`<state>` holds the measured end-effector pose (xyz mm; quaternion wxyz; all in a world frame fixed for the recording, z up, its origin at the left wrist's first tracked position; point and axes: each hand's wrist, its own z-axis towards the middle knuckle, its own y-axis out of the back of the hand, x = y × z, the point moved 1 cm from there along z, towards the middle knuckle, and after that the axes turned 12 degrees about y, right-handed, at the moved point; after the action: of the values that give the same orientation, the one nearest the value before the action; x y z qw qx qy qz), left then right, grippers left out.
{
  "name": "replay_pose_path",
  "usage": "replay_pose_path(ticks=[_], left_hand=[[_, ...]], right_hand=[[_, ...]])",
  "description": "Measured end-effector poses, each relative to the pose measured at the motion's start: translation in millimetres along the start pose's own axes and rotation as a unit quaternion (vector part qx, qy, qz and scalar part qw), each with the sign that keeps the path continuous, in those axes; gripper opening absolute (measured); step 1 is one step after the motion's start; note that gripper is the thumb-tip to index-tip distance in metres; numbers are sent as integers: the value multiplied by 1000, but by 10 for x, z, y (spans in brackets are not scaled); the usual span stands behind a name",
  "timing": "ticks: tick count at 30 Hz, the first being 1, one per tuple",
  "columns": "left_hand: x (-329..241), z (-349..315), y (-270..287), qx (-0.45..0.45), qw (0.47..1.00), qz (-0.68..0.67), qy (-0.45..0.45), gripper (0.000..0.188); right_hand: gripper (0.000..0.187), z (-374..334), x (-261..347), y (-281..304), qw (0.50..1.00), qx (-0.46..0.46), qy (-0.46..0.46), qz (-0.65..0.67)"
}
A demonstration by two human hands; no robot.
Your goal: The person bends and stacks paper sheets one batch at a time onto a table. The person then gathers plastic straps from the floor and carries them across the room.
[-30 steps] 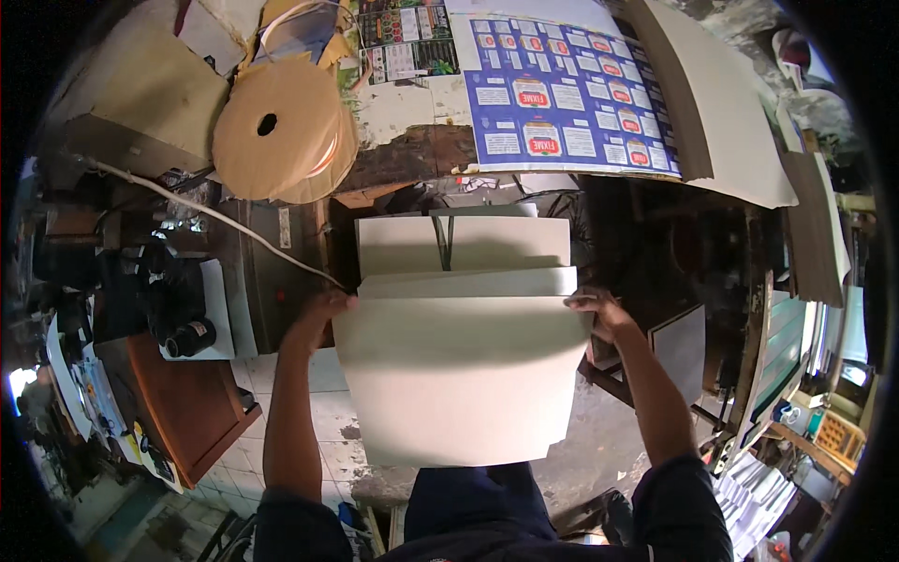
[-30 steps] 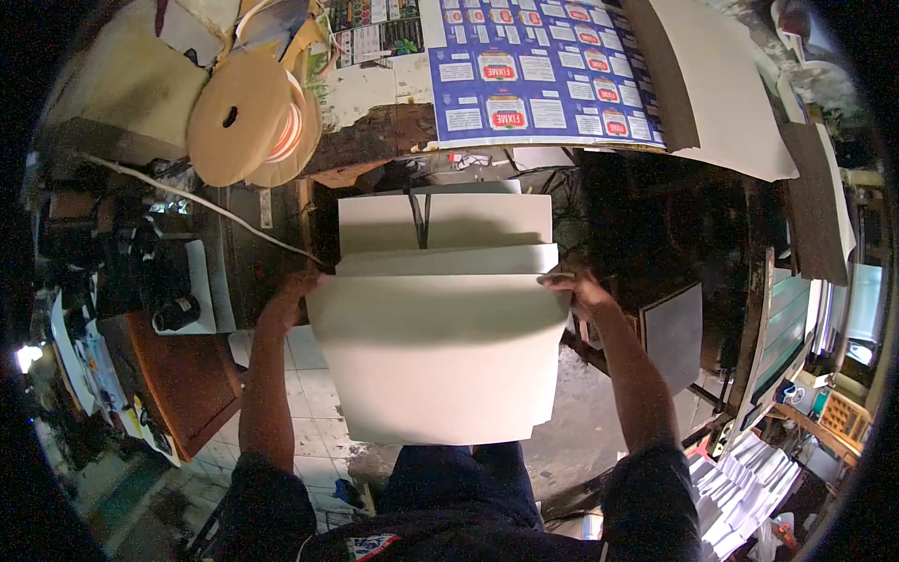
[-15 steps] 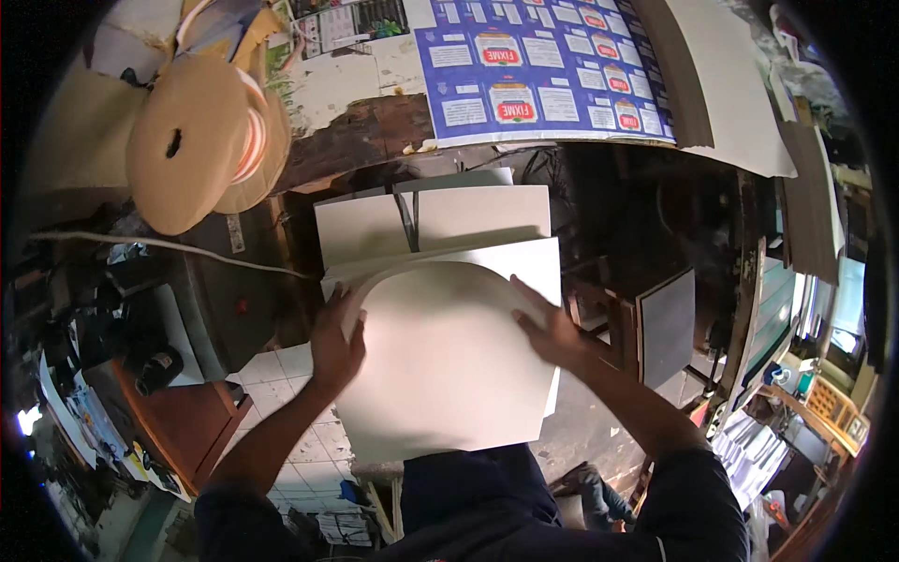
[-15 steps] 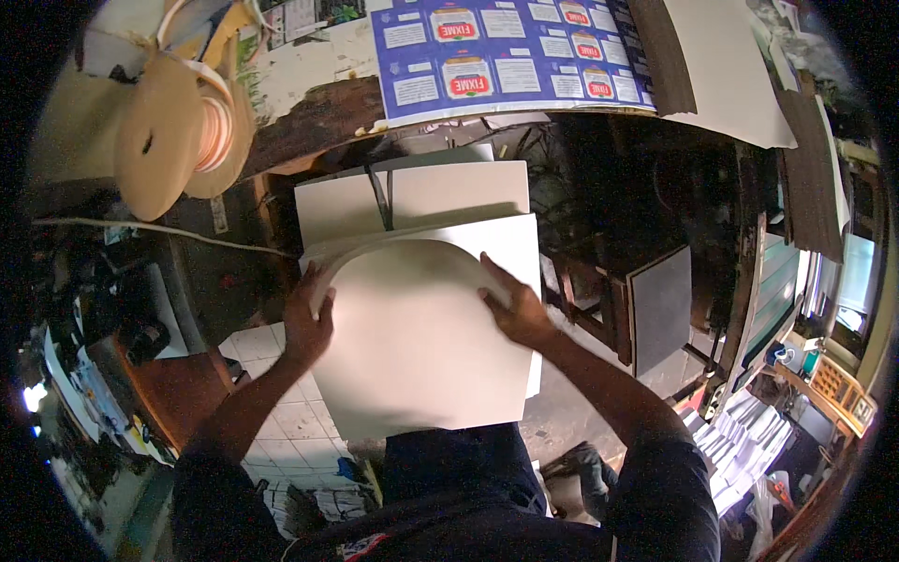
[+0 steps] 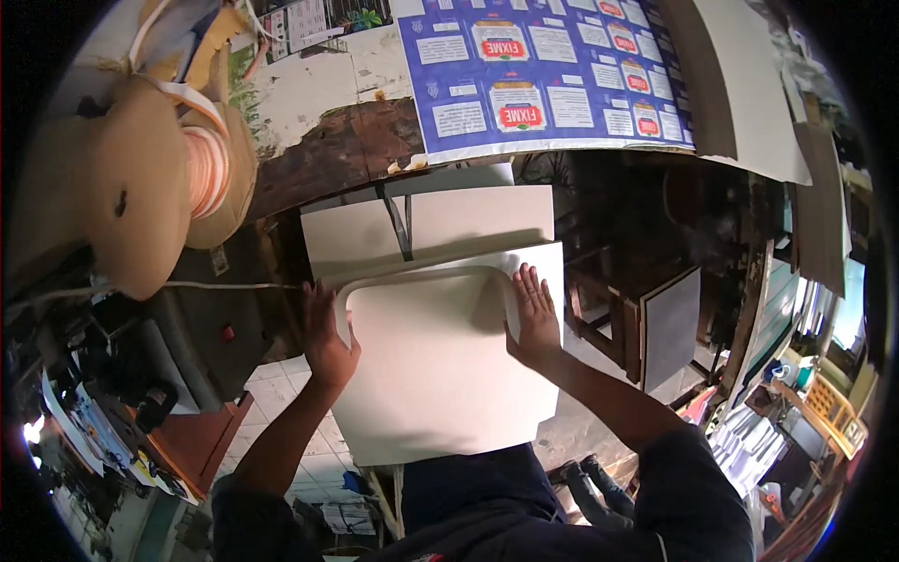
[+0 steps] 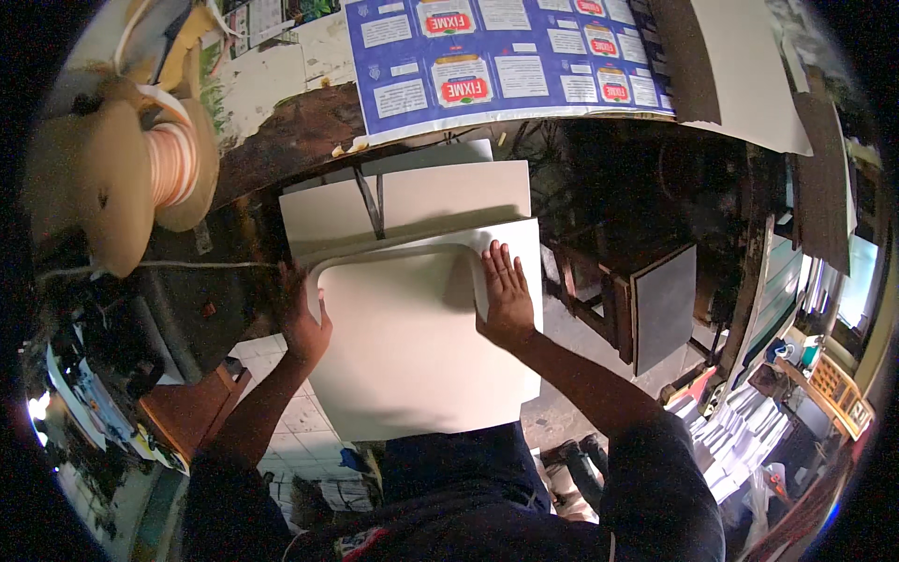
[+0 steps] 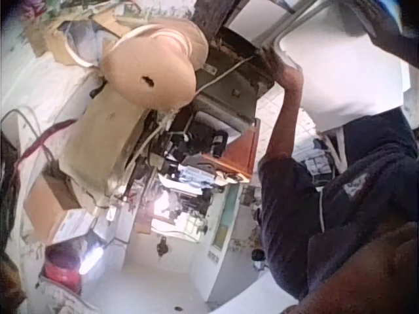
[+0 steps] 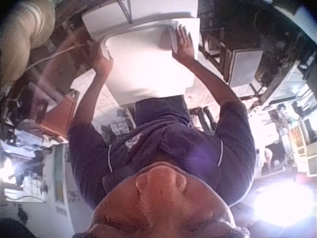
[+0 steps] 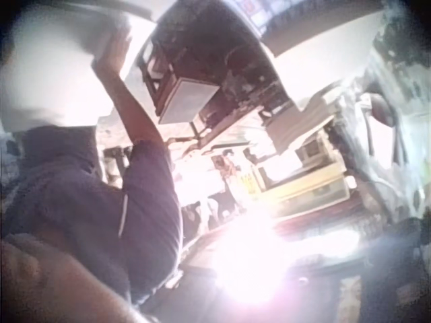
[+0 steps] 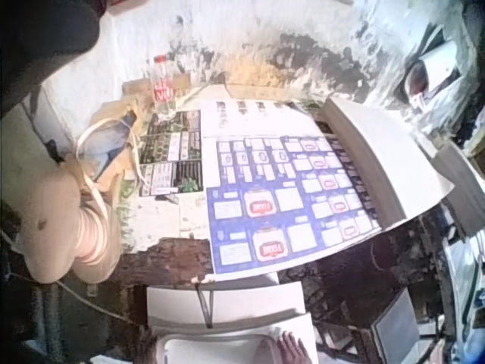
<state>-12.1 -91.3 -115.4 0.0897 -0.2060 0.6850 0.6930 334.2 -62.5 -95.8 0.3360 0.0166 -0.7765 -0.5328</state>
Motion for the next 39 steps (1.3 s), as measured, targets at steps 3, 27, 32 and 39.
replay_pose_path(ticks=[3, 27, 32, 39], left_hand=[[213, 102, -42, 28, 997, 1, 67, 39], [-52, -2889, -4, -71, 960, 94, 255, 51], [-999, -1968, -490, -81, 994, 67, 41, 63], [-1274, -1873, -754, -46, 995, 87, 20, 60]], right_hand=[[76, -71, -360, -102, 998, -48, 22, -35], [54, -2487, -430, -691, 845, -131, -343, 389], [47, -2400, -358, -592, 844, -209, -269, 415], [70, -2304, 233, -896, 664, -476, -159, 554]])
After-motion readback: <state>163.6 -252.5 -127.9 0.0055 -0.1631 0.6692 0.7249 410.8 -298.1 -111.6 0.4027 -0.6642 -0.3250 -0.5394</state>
